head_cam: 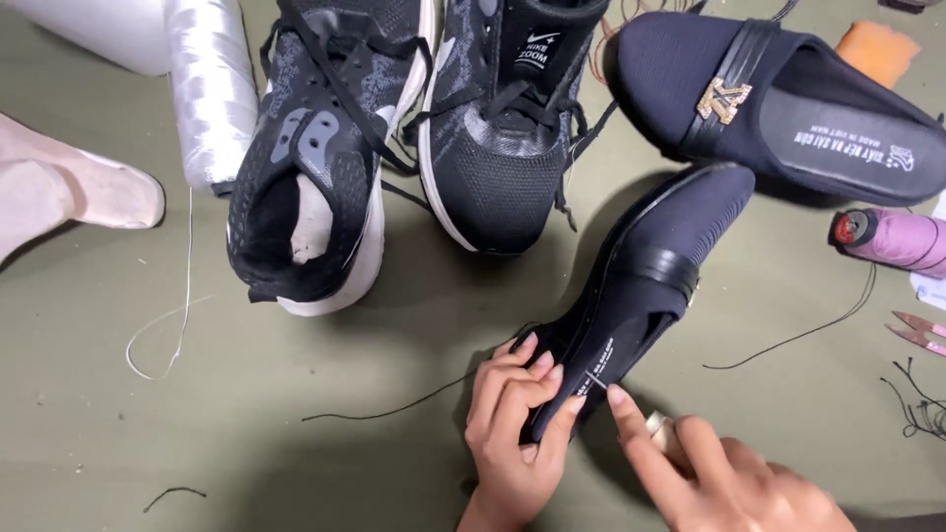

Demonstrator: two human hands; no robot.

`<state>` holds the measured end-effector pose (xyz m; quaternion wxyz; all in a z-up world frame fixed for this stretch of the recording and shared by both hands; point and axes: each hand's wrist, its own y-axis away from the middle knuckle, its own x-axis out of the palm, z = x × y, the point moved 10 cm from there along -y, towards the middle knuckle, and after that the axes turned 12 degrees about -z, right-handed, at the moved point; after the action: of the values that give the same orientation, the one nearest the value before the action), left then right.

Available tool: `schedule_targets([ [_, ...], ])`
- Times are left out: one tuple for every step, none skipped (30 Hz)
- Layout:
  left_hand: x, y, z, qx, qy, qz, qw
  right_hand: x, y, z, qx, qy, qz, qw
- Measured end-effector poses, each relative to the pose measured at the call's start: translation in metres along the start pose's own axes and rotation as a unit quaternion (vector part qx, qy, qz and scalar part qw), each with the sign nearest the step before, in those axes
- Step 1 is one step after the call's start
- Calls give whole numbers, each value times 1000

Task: The person is sewing the sole of a dark blue slip-on shoe using a wooden-handled awl and black thread. They repeatedly pierce the shoe's material and pull the thread through to stitch the sole, working on a green table with other shoes and tools nearby.

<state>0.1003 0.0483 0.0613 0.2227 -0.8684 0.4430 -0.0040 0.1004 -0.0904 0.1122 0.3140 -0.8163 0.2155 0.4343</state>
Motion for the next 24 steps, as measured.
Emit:
schedule_targets([
  [-1, -2, -1, -5, 4, -4, 1000, -1, -6, 2, -21, -16, 1, 1000],
  [-1, -4, -2, -10, 8, -8, 1000, -3, -11, 4, -43, -32, 2, 999],
  [-1, -5, -1, -9, 10, -7, 1000, -3, -10, 2, -42, -30, 2, 999],
  [0, -6, -1, -6, 4, -3, 1000, 6, -5, 2, -42, -45, 57, 996],
  [1, -4, -1, -4, -3, 0, 1000, 15, 1, 1, -43, -62, 114, 991],
  [0, -5, -1, -6, -1, 0, 1000, 24, 0, -10, -44, -60, 115, 991],
  [1, -5, 0, -9, 4, 6, 1000, 50, 11, -23, 39, -204, 222, 953],
  [2, -4, 0, -13, 9, 12, 1000, 73, 26, -31, 123, -339, 319, 876],
  [3, -4, 1, -13, 11, 13, 1000, 76, 21, -33, 124, -338, 321, 876],
  [3, -3, 1, -7, 7, 13, 1000, 84, 22, -40, 239, -439, 335, 798],
  [3, -2, 1, 0, 1, 11, 1000, 92, 23, -43, 344, -529, 339, 698],
  [3, -1, 1, 0, 0, 10, 1000, 96, 30, -41, 343, -529, 340, 698],
  [3, 0, 1, 1, -3, 12, 1000, 97, 30, -39, 341, -559, 312, 689],
  [3, 1, 2, 2, -6, 13, 1000, 98, 31, -37, 337, -588, 284, 678],
  [1, 2, 2, 3, -5, 11, 1000, 97, 41, -34, 335, -588, 284, 679],
  [1, 4, 3, 3, -12, 17, 1000, 72, 29, -31, 150, -456, 188, 857],
  [2, 5, 4, 3, -16, 25, 1000, 44, 29, -13, -48, -281, 73, 956],
  [4, 4, 4, 5, -13, 23, 1000, 44, 26, -12, -49, -278, 72, 957],
  [4, 3, 1, 14, -11, 22, 1000, 33, 21, -11, -73, -213, 9, 974],
  [3, 3, -1, 23, -8, 22, 999, 22, 17, -7, -96, -146, -53, 983],
  [2, 3, 0, 22, -9, 21, 1000, 27, 17, -8, -98, -147, -53, 983],
  [1, 3, 0, 18, -5, 21, 1000, 58, 21, -26, 80, -387, 71, 916],
  [1, 3, 1, 16, 0, 20, 1000, 91, 36, -30, 249, -583, 186, 750],
  [0, 2, 0, 15, 0, 18, 1000, 97, 35, -33, 248, -583, 187, 751],
])
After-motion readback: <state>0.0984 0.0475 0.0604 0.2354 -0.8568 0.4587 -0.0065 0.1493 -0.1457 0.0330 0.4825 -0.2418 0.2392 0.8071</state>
